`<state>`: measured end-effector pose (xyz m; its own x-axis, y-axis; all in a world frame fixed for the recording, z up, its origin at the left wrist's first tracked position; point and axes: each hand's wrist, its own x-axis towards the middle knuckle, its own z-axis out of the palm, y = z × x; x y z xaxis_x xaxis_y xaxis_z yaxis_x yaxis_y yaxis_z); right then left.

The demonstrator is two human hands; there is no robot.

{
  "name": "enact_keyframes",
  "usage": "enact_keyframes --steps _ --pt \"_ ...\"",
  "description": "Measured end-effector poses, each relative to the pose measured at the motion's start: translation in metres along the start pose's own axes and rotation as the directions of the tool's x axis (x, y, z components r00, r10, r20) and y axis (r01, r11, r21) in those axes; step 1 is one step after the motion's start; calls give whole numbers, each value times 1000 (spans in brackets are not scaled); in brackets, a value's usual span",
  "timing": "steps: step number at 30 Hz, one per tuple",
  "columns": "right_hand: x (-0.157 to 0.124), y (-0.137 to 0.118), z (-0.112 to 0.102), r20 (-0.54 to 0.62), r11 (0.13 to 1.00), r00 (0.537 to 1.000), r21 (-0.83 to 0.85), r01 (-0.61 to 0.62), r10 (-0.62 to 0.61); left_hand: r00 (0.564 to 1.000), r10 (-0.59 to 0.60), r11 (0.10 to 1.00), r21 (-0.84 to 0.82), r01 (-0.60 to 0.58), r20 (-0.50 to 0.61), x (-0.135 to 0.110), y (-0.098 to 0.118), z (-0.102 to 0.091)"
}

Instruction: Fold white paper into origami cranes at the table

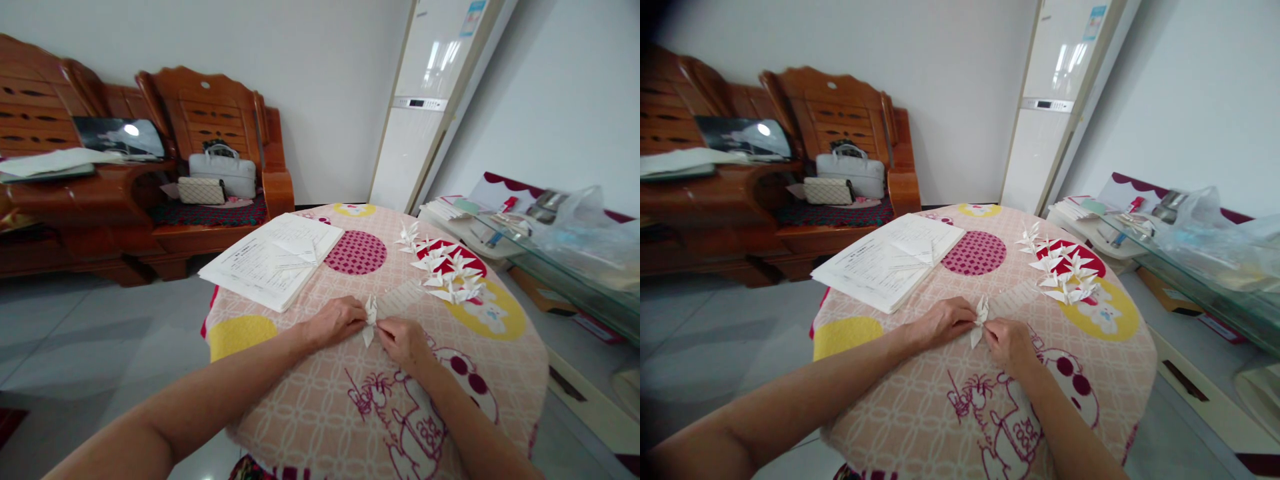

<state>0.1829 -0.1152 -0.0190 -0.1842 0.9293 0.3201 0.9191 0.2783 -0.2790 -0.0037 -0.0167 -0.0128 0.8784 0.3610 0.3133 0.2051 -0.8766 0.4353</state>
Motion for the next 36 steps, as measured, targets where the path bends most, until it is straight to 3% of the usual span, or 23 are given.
enact_keyframes --steps 4,12,16,19,27,36 --pt "13 -3 -3 89 940 961 203 -275 262 982 -188 971 -154 183 -14 10 -4 -1" --pt "26 -2 -2 157 858 906 289 -424 394 939 -344 929 -136 345 31 24 -6 -4" --pt "26 -1 0 136 861 906 283 -422 400 943 -322 918 -216 333 85 24 -7 -4" --pt "23 0 1 101 885 930 285 -368 354 937 -342 899 -269 346 64 23 -8 -3" --pt "18 -6 2 4 946 953 117 -302 303 937 -350 928 -132 349 21 23 1 -2" --pt "25 -2 3 34 929 939 138 -344 342 935 -353 933 -56 355 41 26 5 -3"
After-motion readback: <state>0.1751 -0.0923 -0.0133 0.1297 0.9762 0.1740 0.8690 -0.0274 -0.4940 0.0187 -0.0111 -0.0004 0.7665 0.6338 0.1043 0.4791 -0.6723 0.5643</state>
